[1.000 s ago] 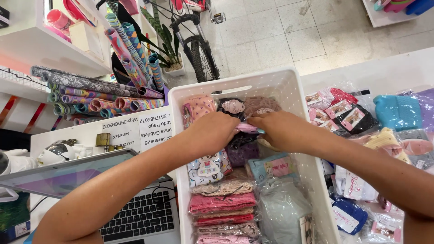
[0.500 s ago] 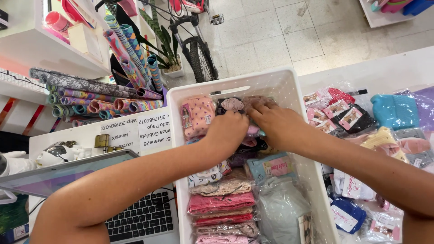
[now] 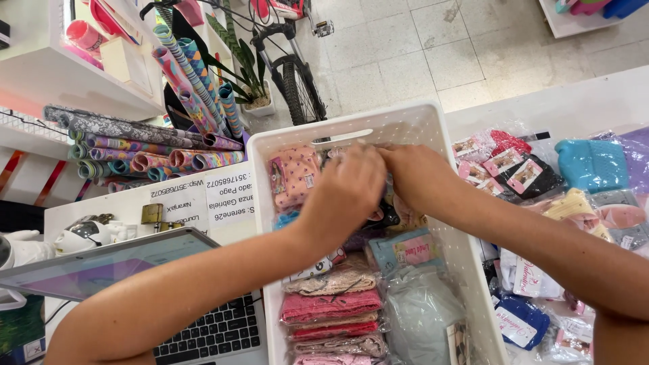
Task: Sorting and inspecting small packaged retail items on a counter and placing them into a bin
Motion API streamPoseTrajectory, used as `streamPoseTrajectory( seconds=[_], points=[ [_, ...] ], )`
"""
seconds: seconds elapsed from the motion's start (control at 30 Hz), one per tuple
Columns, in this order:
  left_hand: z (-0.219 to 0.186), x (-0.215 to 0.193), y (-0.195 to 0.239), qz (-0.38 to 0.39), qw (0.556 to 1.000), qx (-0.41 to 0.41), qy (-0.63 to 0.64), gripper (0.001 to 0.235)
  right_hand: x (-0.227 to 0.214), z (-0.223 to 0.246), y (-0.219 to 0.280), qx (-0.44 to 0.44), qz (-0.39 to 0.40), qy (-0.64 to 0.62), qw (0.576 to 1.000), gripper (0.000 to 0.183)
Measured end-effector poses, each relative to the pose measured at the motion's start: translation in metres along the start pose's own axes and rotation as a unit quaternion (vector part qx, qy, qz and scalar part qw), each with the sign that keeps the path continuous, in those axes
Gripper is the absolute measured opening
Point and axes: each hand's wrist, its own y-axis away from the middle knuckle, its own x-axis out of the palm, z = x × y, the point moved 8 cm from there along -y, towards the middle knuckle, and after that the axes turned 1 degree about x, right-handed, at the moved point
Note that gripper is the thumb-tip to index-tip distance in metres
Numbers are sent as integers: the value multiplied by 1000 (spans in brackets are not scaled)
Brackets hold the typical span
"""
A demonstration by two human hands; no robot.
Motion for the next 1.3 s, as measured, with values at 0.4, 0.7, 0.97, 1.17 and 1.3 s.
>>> streamPoseTrajectory(
  seconds=[0.4,0.7,0.97,1.17,1.3],
  points=[
    [-52,102,102,251,955,58,149,46,-10,3,0,45,77,-45,995,46],
    [-20,85,84,539,839,63,41,90,-10,7,4,36,76,-41,996,50],
    [-17,77,79,569,820,54,30,89,-8,10,3,31,73,-45,996,49],
    [-34,55,77,442,892,-1,91,53,-18,13,4,26,64,-42,997,52],
    [-32,-2,43,180,983,21,18,12,-12,7,1,11,45,-87,995,53]
  ],
)
